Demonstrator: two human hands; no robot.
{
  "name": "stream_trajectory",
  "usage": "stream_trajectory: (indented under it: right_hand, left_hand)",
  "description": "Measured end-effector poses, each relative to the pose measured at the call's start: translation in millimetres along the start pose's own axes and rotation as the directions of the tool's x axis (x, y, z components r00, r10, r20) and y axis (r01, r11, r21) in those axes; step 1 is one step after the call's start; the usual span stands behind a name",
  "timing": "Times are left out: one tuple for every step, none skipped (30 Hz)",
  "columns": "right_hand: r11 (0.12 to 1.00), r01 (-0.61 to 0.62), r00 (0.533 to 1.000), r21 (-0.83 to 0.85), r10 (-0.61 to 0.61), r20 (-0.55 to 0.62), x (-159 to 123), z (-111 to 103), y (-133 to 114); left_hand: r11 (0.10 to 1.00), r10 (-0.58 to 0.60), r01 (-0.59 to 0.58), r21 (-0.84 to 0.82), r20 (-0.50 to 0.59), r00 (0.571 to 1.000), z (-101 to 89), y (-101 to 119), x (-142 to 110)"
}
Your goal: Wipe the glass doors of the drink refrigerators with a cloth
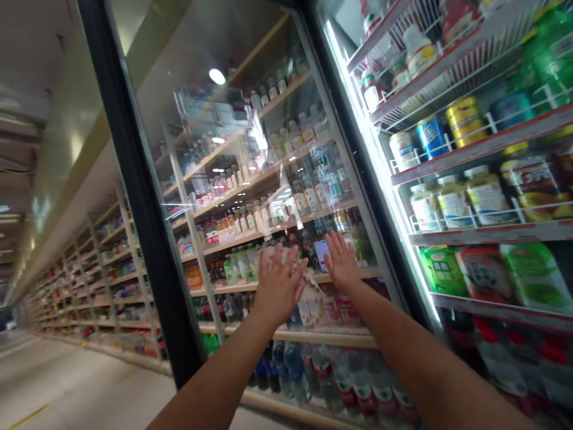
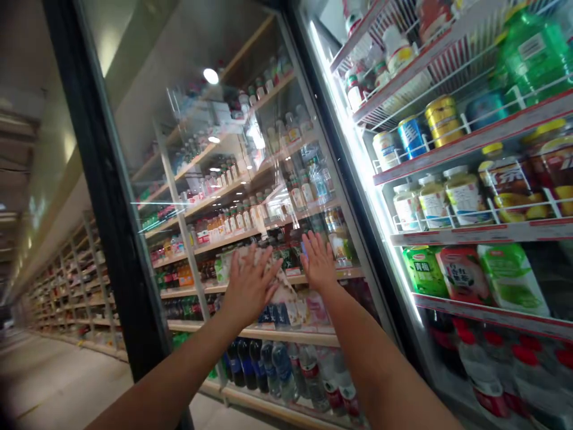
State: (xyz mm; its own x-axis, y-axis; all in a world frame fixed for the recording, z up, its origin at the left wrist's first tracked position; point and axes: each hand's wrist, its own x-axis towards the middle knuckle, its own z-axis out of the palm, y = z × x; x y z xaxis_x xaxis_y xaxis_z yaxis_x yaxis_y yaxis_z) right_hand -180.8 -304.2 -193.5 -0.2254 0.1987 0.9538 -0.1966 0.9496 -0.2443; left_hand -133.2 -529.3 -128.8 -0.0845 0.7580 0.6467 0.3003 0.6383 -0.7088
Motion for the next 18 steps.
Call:
stream_trajectory:
  right_hand:
    - [1.000,0.015,0.999,-0.009,-0.015,-0.029,-1.5,2.9,1.7]
    - [0.999,0.030,0.998,-0.015,-0.031,-0.056,-2.4,5.6,2.7]
    - [0.999,0.046,0.996,-0.019,-0.047,-0.079,-3.0,7.9,3.3]
    - [0.998,0.060,0.993,-0.022,-0.062,-0.097,-3.3,9.8,3.7]
    - [0.997,0.071,0.991,-0.022,-0.073,-0.112,-3.5,11.3,4.0]
    - [0.997,0.078,0.989,-0.021,-0.080,-0.123,-3.7,12.3,4.2]
    - [0.997,0.082,0.988,-0.018,-0.083,-0.130,-4.0,12.8,4.5]
    - [0.997,0.082,0.987,-0.014,-0.083,-0.137,-4.4,12.9,4.9]
    - [0.997,0.082,0.987,-0.009,-0.082,-0.141,-4.8,12.7,5.2]
    - [0.997,0.082,0.986,-0.004,-0.081,-0.143,-5.1,12.3,5.5]
    - [0.997,0.082,0.986,0.001,-0.081,-0.144,-5.3,11.8,5.9]
    - [0.996,0.084,0.986,0.005,-0.082,-0.144,-5.5,11.3,6.3]
    - [0.996,0.086,0.986,0.009,-0.084,-0.144,-5.7,10.8,6.8]
    - [0.996,0.089,0.986,0.012,-0.086,-0.145,-5.8,10.5,7.4]
    - [0.995,0.094,0.985,0.015,-0.090,-0.149,-6.0,10.3,8.0]
    - [0.995,0.100,0.984,0.020,-0.096,-0.153,-6.3,10.2,8.8]
    - [0.994,0.108,0.982,0.027,-0.102,-0.158,-6.6,10.4,9.5]
    - [0.993,0.116,0.981,0.034,-0.109,-0.163,-6.9,10.6,10.2]
  left_hand:
    - [0.997,0.076,-0.077,0.015,0.004,0.997,3.3,-1.0,1.4]
    - [0.988,0.152,-0.152,0.029,0.010,0.988,5.4,-5.3,3.9]
    - [0.978,0.202,-0.203,0.044,0.016,0.979,5.6,-12.9,7.8]
    - [0.974,0.216,-0.216,0.061,0.017,0.976,3.6,-23.6,13.4]
    - [0.979,0.187,-0.187,0.082,0.008,0.982,-0.6,-36.5,20.7]
    - [0.988,0.115,-0.113,0.105,-0.017,0.993,-6.6,-50.5,29.4]
    - [0.992,0.012,-0.004,0.125,-0.059,0.998,-13.5,-64.5,39.2]
    - [0.983,-0.105,0.120,0.136,-0.109,0.988,-20.2,-77.0,49.2]
    - [0.963,-0.213,0.234,0.134,-0.153,0.965,-25.8,-86.5,58.8]
    - [0.939,-0.295,0.319,0.125,-0.178,0.939,-29.2,-91.9,67.1]
    - [0.921,-0.349,0.372,0.117,-0.180,0.920,-29.8,-92.1,73.5]
    - [0.916,-0.364,0.384,0.113,-0.161,0.917,-27.4,-86.8,77.4]
    - [0.927,-0.343,0.357,0.115,-0.126,0.931,-22.2,-76.2,78.5]
    - [0.948,-0.284,0.293,0.122,-0.085,0.955,-14.8,-61.1,76.9]
    - [0.974,-0.183,0.186,0.128,-0.038,0.982,-5.8,-43.2,73.1]
    - [0.990,-0.061,0.060,0.130,0.002,0.998,3.6,-24.4,68.0]
    - [0.987,0.102,-0.108,0.122,0.051,0.993,12.6,-7.2,62.7]
    - [0.956,0.266,-0.275,0.103,0.093,0.960,19.9,6.2,58.5]
